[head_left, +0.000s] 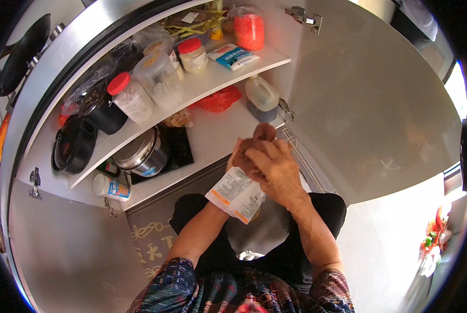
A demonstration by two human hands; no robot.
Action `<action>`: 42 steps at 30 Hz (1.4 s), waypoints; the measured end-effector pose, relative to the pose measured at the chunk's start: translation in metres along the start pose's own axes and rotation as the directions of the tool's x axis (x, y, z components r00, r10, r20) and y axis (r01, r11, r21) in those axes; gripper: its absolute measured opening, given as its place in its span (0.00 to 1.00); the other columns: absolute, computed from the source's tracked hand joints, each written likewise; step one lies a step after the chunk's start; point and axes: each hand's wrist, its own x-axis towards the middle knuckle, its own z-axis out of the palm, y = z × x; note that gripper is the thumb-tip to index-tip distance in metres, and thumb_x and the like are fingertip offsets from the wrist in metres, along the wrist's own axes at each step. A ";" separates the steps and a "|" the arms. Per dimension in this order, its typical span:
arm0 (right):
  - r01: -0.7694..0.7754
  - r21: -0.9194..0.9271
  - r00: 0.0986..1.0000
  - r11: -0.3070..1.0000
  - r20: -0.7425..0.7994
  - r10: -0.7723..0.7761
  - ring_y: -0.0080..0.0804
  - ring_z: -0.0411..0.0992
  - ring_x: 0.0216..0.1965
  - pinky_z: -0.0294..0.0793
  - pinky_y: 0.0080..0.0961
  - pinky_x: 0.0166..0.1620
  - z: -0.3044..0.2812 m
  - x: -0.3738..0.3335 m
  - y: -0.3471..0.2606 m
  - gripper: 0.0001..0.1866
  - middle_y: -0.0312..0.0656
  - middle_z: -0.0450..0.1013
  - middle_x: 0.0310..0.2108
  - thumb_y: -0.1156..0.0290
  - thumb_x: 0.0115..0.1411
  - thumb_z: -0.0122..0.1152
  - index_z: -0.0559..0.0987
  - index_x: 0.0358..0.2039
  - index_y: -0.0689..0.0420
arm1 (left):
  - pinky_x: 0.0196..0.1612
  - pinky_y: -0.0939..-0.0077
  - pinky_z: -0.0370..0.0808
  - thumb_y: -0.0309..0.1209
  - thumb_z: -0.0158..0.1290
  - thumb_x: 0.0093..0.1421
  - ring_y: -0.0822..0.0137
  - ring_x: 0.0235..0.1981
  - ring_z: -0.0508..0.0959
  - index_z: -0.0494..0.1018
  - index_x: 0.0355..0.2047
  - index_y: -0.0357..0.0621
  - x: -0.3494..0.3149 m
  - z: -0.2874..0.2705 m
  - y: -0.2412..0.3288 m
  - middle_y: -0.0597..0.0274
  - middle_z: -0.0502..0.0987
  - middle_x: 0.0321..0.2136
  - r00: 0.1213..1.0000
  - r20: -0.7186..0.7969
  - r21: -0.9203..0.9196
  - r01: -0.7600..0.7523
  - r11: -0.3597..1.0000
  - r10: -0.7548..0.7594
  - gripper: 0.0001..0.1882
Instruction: The person sits on the floor in front of an open kitchen cabinet and wipes the exterior of several packaged food items with a brown cloth. They handle a white and orange packet, a blue and white packet, and a large white tub with a blue lid, wiping each one thoroughly before placing them back on the shelf.
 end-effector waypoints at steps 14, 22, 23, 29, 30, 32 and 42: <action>0.027 -0.215 0.998 0.976 -0.044 -0.038 0.40 0.68 0.39 0.70 0.34 0.43 -0.002 0.004 0.003 0.20 0.36 0.74 0.36 0.74 0.36 0.68 0.78 0.34 0.50 | 0.61 0.59 0.61 0.58 0.28 0.65 0.58 0.56 0.67 0.63 0.53 0.45 0.000 0.011 0.003 0.58 0.68 0.51 0.983 0.027 -0.309 0.182 0.933 -0.183 0.33; 0.033 0.055 0.980 0.998 0.193 -0.043 0.39 0.68 0.38 0.69 0.35 0.43 -0.004 0.009 -0.005 0.15 0.38 0.74 0.34 0.76 0.40 0.64 0.78 0.32 0.51 | 0.53 0.57 0.69 0.65 0.29 0.61 0.55 0.48 0.71 0.65 0.45 0.43 0.003 -0.030 -0.010 0.55 0.71 0.44 0.984 0.104 -0.191 0.159 0.969 -0.141 0.37; 0.007 0.115 0.978 0.993 0.207 -0.031 0.40 0.68 0.37 0.69 0.35 0.44 -0.004 0.009 -0.006 0.15 0.39 0.74 0.34 0.77 0.40 0.64 0.78 0.33 0.51 | 0.51 0.57 0.70 0.65 0.30 0.60 0.56 0.46 0.72 0.66 0.43 0.42 0.002 -0.034 -0.011 0.55 0.71 0.43 0.979 0.130 -0.212 0.182 0.960 -0.157 0.37; 0.083 0.096 0.995 0.992 0.046 -0.088 0.46 0.65 0.42 0.67 0.38 0.46 0.016 0.001 -0.012 0.23 0.43 0.71 0.41 0.77 0.40 0.64 0.77 0.41 0.50 | 0.51 0.52 0.66 0.66 0.33 0.59 0.52 0.46 0.69 0.65 0.43 0.42 -0.002 -0.045 -0.002 0.54 0.69 0.43 0.997 0.068 -0.187 0.052 0.981 -0.040 0.36; 0.099 0.073 0.992 0.992 0.076 -0.105 0.48 0.62 0.44 0.65 0.40 0.48 0.022 -0.004 -0.016 0.25 0.44 0.67 0.47 0.76 0.39 0.66 0.76 0.43 0.50 | 0.52 0.50 0.65 0.66 0.33 0.59 0.50 0.47 0.68 0.64 0.47 0.42 -0.004 -0.045 0.002 0.53 0.68 0.45 0.998 0.032 -0.198 0.061 0.978 -0.055 0.37; 0.142 0.139 0.986 0.980 0.066 -0.152 0.47 0.62 0.45 0.64 0.42 0.49 0.020 -0.009 -0.026 0.26 0.44 0.66 0.48 0.73 0.40 0.67 0.76 0.44 0.50 | 0.53 0.47 0.64 0.65 0.34 0.59 0.47 0.51 0.67 0.61 0.53 0.43 -0.008 -0.029 0.011 0.52 0.67 0.48 0.977 -0.119 -0.190 0.155 0.969 -0.179 0.39; -0.223 -0.064 0.961 0.973 -0.181 0.208 0.52 0.62 0.47 0.61 0.44 0.53 0.029 -0.010 -0.004 0.26 0.56 0.60 0.51 0.72 0.54 0.56 0.69 0.55 0.58 | 0.62 0.46 0.57 0.62 0.30 0.62 0.46 0.61 0.59 0.50 0.64 0.47 -0.005 0.007 0.035 0.49 0.56 0.61 0.996 -0.088 -0.291 -0.011 0.957 -0.016 0.39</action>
